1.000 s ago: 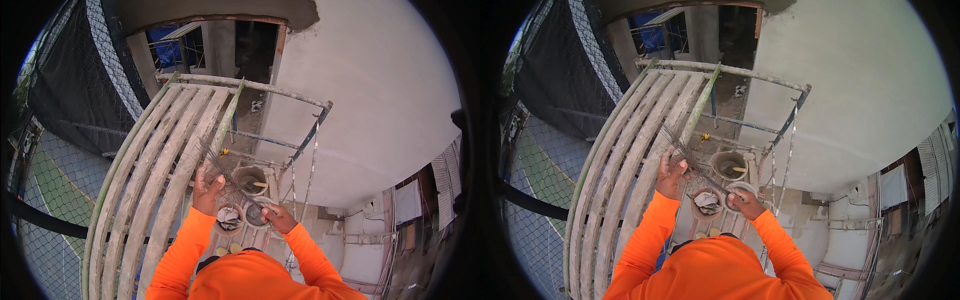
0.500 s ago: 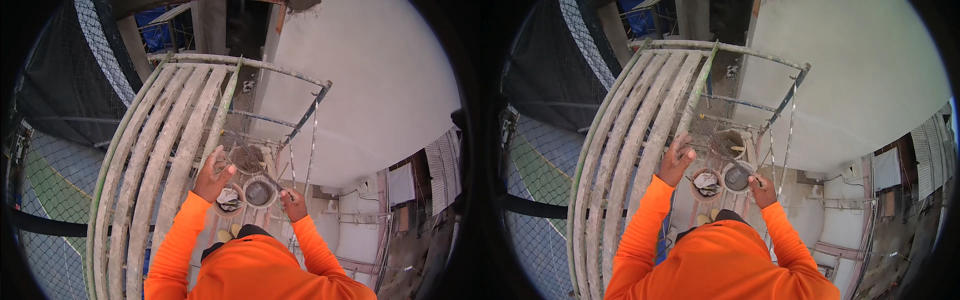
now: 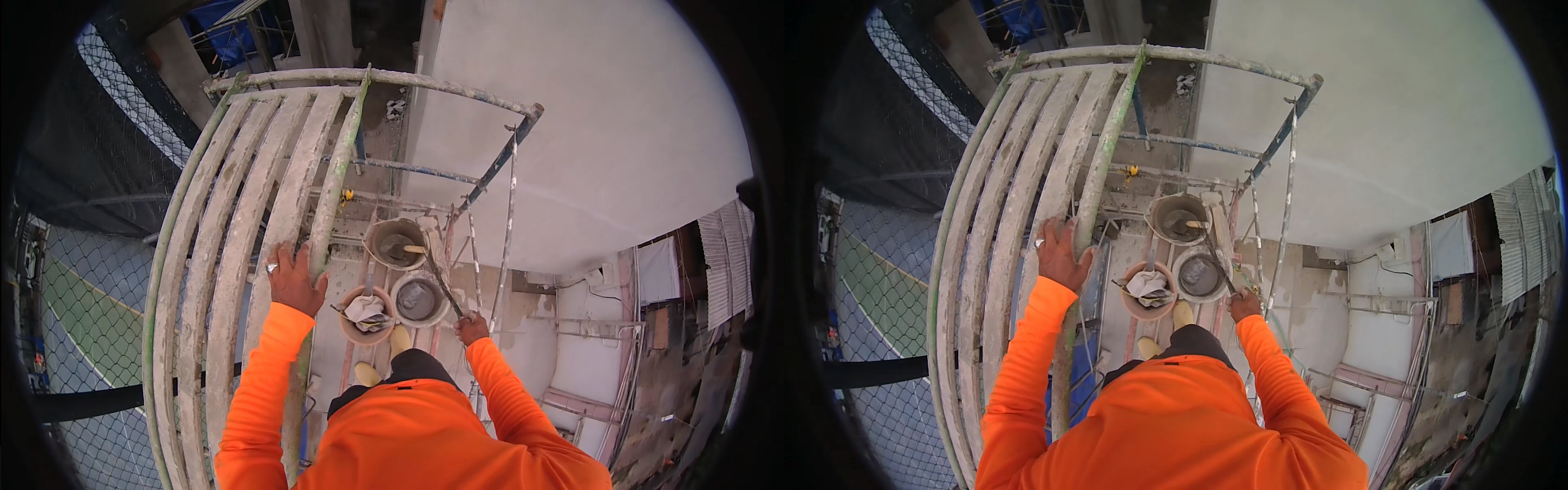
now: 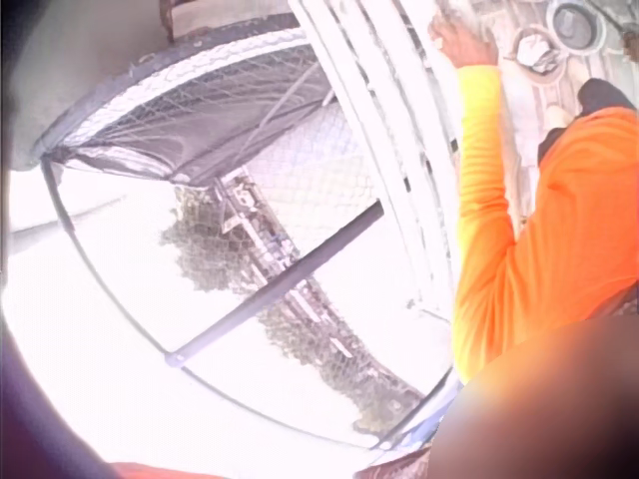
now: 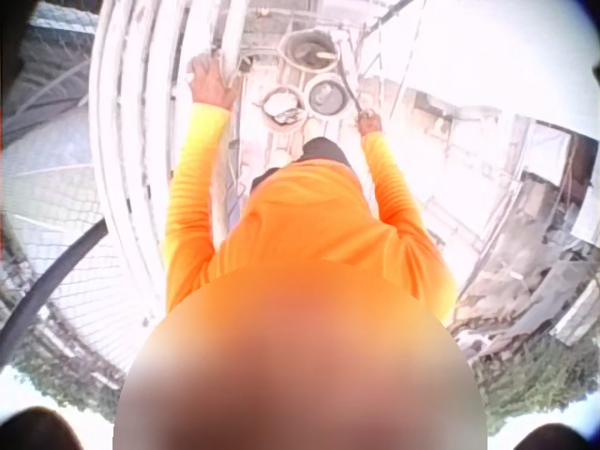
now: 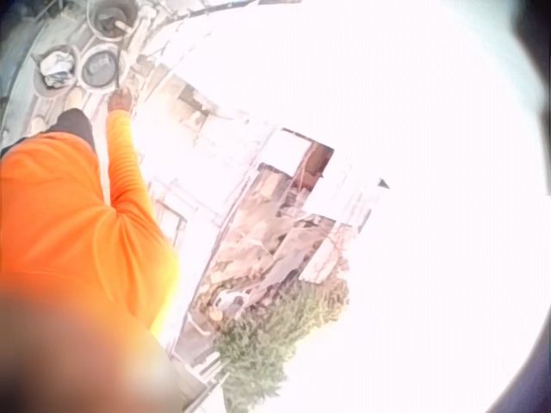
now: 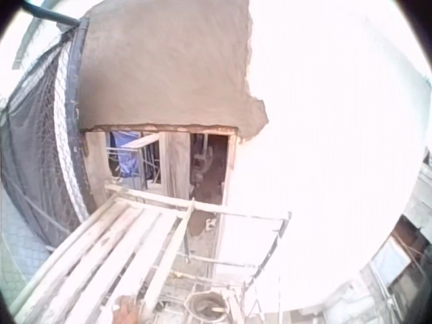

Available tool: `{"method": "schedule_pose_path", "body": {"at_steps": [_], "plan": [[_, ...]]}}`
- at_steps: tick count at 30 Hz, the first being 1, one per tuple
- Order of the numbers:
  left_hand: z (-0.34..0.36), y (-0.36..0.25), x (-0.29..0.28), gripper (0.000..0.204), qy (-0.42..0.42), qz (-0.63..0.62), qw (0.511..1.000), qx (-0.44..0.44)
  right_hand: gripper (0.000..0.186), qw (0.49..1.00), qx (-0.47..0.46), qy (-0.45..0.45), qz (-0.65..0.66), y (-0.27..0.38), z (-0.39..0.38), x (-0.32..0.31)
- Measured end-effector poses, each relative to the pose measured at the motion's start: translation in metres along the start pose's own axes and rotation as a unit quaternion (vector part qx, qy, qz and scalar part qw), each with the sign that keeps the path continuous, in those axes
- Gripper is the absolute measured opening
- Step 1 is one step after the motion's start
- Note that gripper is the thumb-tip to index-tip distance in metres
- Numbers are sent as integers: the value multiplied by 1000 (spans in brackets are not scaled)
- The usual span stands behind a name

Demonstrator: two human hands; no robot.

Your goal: The person applies and smooths wet plaster on a wall using a trowel and a wooden float. They repeatedly scoop plaster from a bucket, spread it on the wall, and level the surface. The person then organizes tools and materials on the scaffolding before descending.

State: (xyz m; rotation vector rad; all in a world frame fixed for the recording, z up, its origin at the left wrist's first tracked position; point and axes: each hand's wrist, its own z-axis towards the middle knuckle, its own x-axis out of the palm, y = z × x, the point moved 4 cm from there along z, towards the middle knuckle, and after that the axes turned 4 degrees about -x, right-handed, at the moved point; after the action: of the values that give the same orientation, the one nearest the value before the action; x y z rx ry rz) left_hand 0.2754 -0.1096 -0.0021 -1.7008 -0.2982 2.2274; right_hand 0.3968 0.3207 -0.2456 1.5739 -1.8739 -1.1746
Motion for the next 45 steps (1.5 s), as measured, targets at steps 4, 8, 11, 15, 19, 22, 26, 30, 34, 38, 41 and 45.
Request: {"method": "schedule_pose_path", "body": {"at_steps": [4,8,11,15,19,22,26,30,34,38,41,45], "plan": [[28,-7,23,91,57,113,991,-31,33,998,55,20,-20,-29,59,13],[37,-11,34,91,94,110,987,-71,27,995,92,34,23,-52,96,31],[40,-11,35,91,102,123,984,-85,30,989,136,26,56,-45,133,51],[44,-11,35,89,123,121,980,-103,30,994,110,2,10,77,254,109],[47,-13,34,90,125,124,979,-102,68,925,-195,-115,-306,350,392,171],[47,-12,33,90,125,130,978,-106,53,910,-321,-120,-232,479,391,197],[44,-9,34,91,131,130,976,-114,40,862,-478,23,-168,462,339,244],[42,-9,35,91,122,127,979,-103,31,913,-302,160,-221,246,274,276],[38,-9,30,85,96,118,983,-104,41,854,-46,401,-327,16,97,287],[-7,-30,5,82,31,54,991,-117,69,669,-151,616,-387,-54,-37,257],[-104,-58,-31,68,-35,-63,990,-123,56,673,-320,563,-358,-31,-17,242],[-282,-54,-52,45,100,-300,897,-310,33,744,-274,453,-408,20,76,220]]}}
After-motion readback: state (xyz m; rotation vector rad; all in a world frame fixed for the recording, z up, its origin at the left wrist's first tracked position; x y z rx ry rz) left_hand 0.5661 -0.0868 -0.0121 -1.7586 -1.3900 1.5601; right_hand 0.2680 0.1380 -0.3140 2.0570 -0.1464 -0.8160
